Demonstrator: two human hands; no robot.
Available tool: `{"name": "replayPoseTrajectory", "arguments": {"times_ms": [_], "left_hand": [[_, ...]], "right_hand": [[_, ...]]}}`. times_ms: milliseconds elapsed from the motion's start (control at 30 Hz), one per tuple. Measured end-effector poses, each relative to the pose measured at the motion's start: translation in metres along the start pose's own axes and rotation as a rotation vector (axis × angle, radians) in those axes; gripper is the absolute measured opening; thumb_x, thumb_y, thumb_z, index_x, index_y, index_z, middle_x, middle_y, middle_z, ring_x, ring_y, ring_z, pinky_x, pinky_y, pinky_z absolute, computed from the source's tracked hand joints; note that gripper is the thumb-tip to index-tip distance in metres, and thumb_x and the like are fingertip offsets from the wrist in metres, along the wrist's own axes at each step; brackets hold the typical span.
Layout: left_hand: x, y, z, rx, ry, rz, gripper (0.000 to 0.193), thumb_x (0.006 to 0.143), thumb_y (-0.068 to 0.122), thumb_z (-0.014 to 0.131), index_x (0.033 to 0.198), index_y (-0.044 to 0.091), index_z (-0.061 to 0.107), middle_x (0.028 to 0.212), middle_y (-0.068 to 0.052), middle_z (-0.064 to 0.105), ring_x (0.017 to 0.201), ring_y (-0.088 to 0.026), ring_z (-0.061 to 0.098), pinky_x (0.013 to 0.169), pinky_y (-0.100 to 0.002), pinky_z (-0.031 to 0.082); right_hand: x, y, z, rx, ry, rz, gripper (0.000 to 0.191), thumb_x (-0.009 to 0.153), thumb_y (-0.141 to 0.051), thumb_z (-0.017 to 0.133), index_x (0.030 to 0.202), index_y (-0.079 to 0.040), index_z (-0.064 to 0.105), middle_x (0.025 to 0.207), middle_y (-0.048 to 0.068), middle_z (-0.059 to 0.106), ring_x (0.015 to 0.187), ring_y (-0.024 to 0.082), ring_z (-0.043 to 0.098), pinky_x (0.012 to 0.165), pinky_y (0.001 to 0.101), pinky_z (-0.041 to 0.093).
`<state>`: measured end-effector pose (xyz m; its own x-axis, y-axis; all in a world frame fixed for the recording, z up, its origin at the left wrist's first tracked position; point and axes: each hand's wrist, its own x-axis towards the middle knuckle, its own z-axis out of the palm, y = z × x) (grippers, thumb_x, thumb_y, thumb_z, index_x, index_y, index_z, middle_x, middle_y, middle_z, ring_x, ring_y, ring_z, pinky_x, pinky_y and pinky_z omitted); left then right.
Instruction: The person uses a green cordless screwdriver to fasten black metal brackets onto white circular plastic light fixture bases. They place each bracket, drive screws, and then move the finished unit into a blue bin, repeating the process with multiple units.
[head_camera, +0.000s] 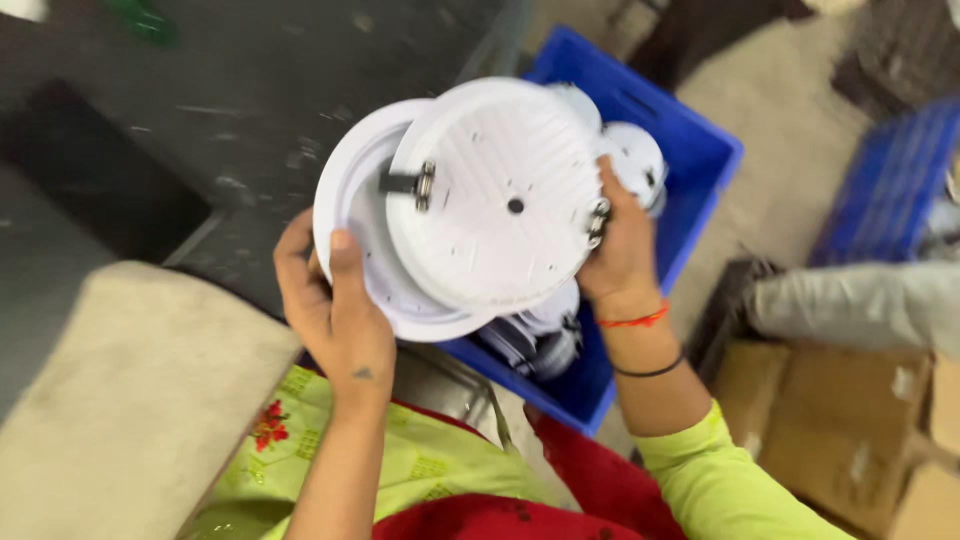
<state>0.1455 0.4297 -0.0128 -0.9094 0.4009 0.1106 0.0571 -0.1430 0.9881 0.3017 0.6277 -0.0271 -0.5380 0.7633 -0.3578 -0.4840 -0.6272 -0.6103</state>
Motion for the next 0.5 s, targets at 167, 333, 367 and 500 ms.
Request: {"name": "replayPoseTrajectory", "arguments": {"times_ms": [167, 333, 367, 500], "left_hand": [[-0.038, -0.042, 0.006, 0.077, -0.092, -0.134, 0.039, 0.109, 0.031, 0.059, 0.131, 0.000, 0.060, 0.115, -0.005, 0.066, 0.102, -0.011, 0.057, 0.094, -0.027, 0.048], [-0.065, -0.092, 0.011, 0.381, -0.326, -0.456, 0.050, 0.105, 0.043, 0.052, 0.134, 0.004, 0.062, 0.121, -0.013, 0.071, 0.111, -0.019, 0.063, 0.097, -0.033, 0.049], [-0.069, -0.101, 0.011, 0.485, -0.410, -0.514, 0.052, 0.104, 0.045, 0.051, 0.136, 0.006, 0.061, 0.123, -0.015, 0.071, 0.113, -0.021, 0.062, 0.098, -0.034, 0.048], [-0.087, -0.121, -0.005, 0.576, -0.514, -0.541, 0.056, 0.098, 0.048, 0.056, 0.138, 0.010, 0.061, 0.123, -0.016, 0.073, 0.114, -0.022, 0.069, 0.099, -0.034, 0.050]], "right_hand": [[-0.033, 0.067, -0.078, -0.139, -0.011, 0.030, 0.056, 0.092, -0.023, 0.066, 0.143, -0.004, 0.052, 0.129, 0.011, 0.067, 0.116, 0.024, 0.067, 0.101, 0.0423, 0.055], [-0.040, 0.120, -0.171, 0.059, 0.044, 0.379, 0.053, 0.094, -0.023, 0.066, 0.141, 0.001, 0.055, 0.129, 0.015, 0.069, 0.115, 0.028, 0.067, 0.105, 0.0431, 0.053], [-0.038, 0.130, -0.190, 0.076, 0.091, 0.380, 0.052, 0.095, -0.023, 0.065, 0.139, 0.003, 0.056, 0.128, 0.017, 0.069, 0.114, 0.030, 0.068, 0.105, 0.0446, 0.053], [-0.028, 0.152, -0.262, 0.120, 0.371, 0.311, 0.046, 0.097, -0.027, 0.061, 0.135, -0.001, 0.059, 0.126, 0.015, 0.072, 0.114, 0.029, 0.069, 0.105, 0.0450, 0.052]]}}
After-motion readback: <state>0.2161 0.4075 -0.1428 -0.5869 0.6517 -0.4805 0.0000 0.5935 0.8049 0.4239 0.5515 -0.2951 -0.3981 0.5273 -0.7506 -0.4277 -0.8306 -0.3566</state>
